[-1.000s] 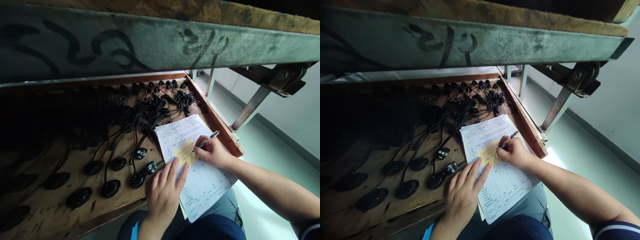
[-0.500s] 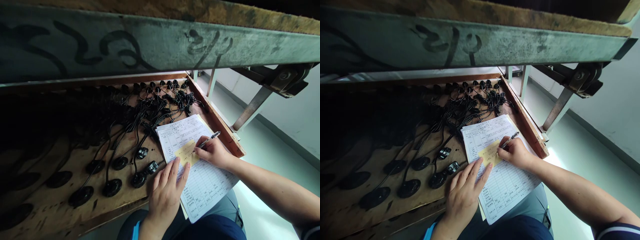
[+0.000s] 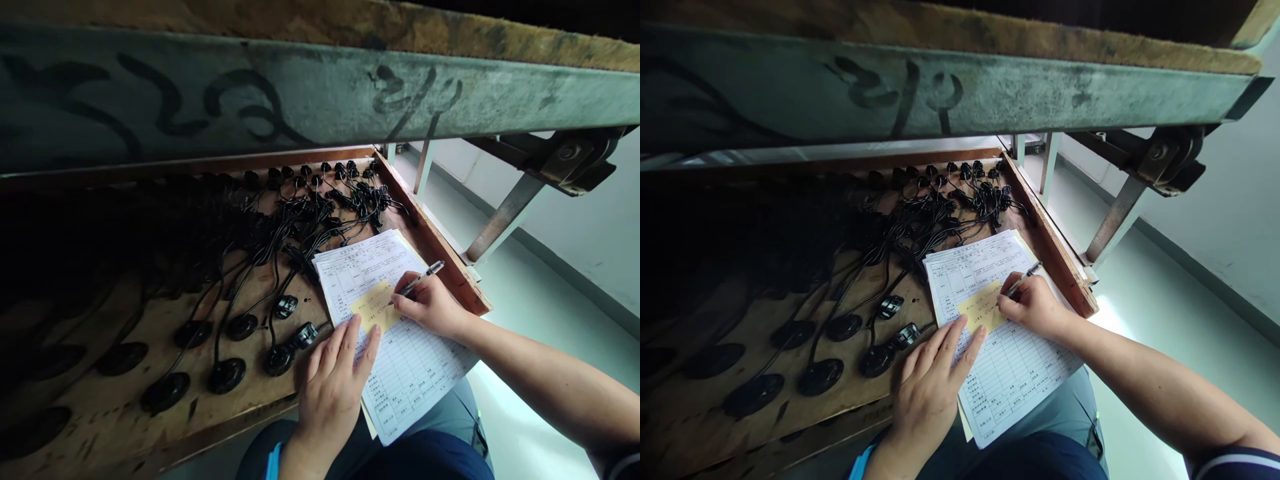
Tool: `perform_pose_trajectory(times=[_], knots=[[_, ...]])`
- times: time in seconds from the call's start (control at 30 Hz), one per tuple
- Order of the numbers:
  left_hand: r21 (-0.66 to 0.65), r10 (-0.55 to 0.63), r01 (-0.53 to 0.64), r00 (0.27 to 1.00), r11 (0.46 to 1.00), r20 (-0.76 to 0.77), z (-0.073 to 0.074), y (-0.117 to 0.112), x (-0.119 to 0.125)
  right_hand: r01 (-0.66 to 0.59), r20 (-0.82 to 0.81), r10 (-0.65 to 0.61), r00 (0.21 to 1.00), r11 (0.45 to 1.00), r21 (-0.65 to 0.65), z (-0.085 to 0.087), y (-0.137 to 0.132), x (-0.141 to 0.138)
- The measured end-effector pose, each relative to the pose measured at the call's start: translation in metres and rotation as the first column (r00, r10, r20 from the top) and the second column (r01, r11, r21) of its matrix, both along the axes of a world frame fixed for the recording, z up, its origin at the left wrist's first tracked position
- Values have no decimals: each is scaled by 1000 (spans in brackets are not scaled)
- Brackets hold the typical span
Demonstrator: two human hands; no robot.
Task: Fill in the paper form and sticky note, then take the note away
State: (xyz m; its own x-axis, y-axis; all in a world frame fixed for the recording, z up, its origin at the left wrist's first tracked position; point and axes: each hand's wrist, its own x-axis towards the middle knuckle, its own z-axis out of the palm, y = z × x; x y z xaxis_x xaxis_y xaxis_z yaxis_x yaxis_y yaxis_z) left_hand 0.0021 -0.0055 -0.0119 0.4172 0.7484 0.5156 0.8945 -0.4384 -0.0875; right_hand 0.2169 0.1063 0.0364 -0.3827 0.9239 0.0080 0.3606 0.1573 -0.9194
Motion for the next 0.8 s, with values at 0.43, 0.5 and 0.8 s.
perform_pose_trajectory(times=[0.43, 0.5, 0.8], knots=[[-3, 1, -1, 1000, 1000, 10, -2, 0, -1, 86, -72, -87, 994, 996, -19, -1, 1, 1], [-2, 1, -1, 1000, 1000, 17, -3, 0, -1, 75, -67, -77, 995, 996, -38, 0, 3, 4], [37, 6, -5, 1000, 999, -6, -3, 0, 0, 38, -34, -38, 999, 999, -2, 5, 4, 19]])
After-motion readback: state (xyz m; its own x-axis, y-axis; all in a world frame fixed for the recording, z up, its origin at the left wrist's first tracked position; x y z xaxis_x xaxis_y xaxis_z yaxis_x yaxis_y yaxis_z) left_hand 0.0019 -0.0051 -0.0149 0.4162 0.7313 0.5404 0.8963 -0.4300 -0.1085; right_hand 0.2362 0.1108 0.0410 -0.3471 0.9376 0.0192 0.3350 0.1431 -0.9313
